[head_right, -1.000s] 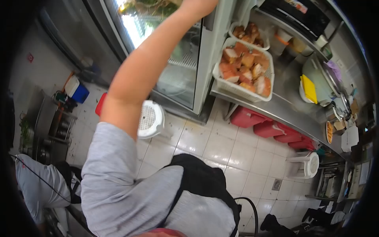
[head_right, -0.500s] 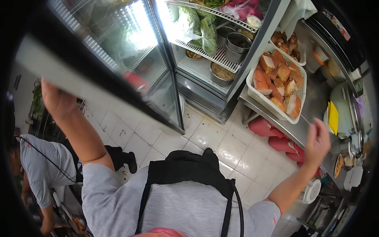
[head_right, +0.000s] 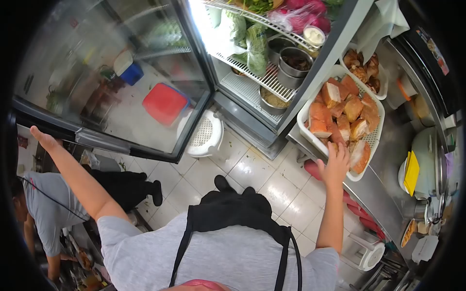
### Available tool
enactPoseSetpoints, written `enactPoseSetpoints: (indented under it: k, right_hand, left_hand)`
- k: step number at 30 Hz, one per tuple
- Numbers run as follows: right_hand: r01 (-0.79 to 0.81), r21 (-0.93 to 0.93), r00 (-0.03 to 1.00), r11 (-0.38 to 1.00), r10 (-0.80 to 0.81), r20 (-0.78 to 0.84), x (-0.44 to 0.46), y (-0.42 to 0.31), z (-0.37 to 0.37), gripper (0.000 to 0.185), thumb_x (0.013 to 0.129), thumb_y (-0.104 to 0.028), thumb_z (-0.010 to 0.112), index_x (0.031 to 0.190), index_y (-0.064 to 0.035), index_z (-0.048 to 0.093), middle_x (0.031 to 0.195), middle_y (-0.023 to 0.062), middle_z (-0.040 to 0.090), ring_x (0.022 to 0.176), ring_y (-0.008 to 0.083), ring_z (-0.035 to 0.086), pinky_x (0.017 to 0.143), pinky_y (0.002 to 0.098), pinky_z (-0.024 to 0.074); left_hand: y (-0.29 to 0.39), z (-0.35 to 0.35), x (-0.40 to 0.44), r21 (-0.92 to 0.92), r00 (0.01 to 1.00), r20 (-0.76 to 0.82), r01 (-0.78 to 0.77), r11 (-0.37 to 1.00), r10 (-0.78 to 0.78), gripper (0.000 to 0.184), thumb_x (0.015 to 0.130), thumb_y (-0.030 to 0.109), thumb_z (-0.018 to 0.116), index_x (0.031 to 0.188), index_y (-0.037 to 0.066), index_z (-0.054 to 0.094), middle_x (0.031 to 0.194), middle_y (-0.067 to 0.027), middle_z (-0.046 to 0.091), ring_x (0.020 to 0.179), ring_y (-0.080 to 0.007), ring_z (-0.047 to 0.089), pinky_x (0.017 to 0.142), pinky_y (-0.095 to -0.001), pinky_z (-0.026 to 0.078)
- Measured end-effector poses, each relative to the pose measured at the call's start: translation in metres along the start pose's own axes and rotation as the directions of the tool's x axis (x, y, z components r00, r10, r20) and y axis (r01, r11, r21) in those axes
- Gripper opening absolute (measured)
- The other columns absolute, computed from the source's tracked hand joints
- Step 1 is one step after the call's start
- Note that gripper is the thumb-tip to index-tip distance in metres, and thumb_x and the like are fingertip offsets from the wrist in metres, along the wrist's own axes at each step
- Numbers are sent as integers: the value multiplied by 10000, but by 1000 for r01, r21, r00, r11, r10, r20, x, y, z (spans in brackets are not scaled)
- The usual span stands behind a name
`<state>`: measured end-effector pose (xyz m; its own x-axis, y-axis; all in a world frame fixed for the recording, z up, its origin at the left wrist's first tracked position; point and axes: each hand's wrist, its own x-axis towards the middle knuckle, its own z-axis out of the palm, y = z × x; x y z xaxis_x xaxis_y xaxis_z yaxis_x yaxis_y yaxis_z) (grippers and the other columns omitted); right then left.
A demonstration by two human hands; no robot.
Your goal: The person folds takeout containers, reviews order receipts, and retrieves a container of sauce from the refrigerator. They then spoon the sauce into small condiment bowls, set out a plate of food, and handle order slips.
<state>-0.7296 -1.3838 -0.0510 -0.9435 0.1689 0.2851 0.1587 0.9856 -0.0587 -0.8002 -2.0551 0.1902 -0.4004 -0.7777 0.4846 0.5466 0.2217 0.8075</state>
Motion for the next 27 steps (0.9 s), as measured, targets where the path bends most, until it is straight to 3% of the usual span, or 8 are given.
enactPoseSetpoints:
  k: [5, 6, 9, 10, 13, 17, 23, 27]
  right_hand:
    - [-26, -49, 999, 998, 24, -38, 1, 0, 5, 604, 610, -174, 642, 1167, -147, 409, 1221, 125, 342, 1147, 315, 289, 910, 455, 249]
    - [-30, -49, 999, 998, 29, -39, 0, 0, 5, 607, 609, -176, 644, 1168, -148, 409, 1223, 126, 340, 1149, 318, 285, 911, 458, 248]
    - [-42, -52, 997, 998, 38, -64, 0, -3, 3, 620, 604, -181, 651, 1172, -149, 405, 1234, 133, 327, 1157, 333, 269, 912, 467, 239]
    - [-42, -52, 996, 998, 38, -77, 1, -4, 3, 626, 602, -183, 653, 1174, -149, 403, 1238, 135, 321, 1161, 339, 262, 913, 470, 235]
    - [-41, -79, 995, 996, 34, -90, 1, -5, 3, 638, 597, -181, 655, 1179, -150, 398, 1245, 143, 305, 1164, 359, 247, 915, 481, 224]
    - [-34, -82, 995, 996, 26, -93, 1, -2, 6, 664, 582, -192, 656, 1191, -181, 391, 1273, 145, 271, 1182, 377, 205, 899, 526, 224]
    - [-30, -97, 998, 995, 24, -61, 0, -3, 4, 713, 573, -202, 662, 1216, -190, 354, 1282, 152, 248, 1185, 387, 187, 893, 552, 218]
    - [-6, -86, 998, 996, 2, -55, -2, -1, 4, 728, 569, -216, 663, 1223, -187, 344, 1273, 154, 258, 1182, 387, 191, 890, 554, 218]
  left_hand:
    - [-27, -17, 56, 61, 996, 7, -86, 994, 85, 696, 718, 542, 459, 1159, 10, 367, 1118, -125, 427, 989, -252, 435, 855, -371, 351]
    - [-29, -18, 59, 57, 990, 48, -135, 989, 132, 644, 739, 470, 499, 1135, -22, 373, 1078, -128, 451, 934, -242, 468, 812, -352, 383]
    - [-40, -16, 63, 349, 894, 157, -449, 823, 421, 555, 766, 351, 538, 1107, -57, 380, 1038, -127, 476, 878, -224, 494, 769, -313, 405]
    - [-43, -12, 56, 307, 894, 107, -445, 841, 434, 474, 773, 225, 569, 1098, -74, 396, 1074, -149, 458, 910, -231, 476, 799, -304, 378]
    - [-56, -12, 60, 585, 822, 33, -477, 656, 568, 482, 780, 271, 558, 1078, -76, 406, 1067, -168, 461, 908, -230, 477, 793, -309, 379]
    - [-58, -22, 76, 609, 864, 153, -465, 642, 481, 487, 795, 299, 537, 1046, -96, 405, 963, -152, 504, 808, -203, 519, 720, -287, 420]
    - [-54, -14, 76, 551, 934, 92, -337, 764, 346, 555, 789, 344, 529, 1111, -83, 381, 1044, -168, 491, 904, -229, 496, 786, -299, 386]
    - [-59, -24, 91, 584, 936, 134, -339, 738, 325, 617, 782, 392, 520, 1133, -88, 357, 1085, -179, 464, 950, -236, 479, 810, -302, 379]
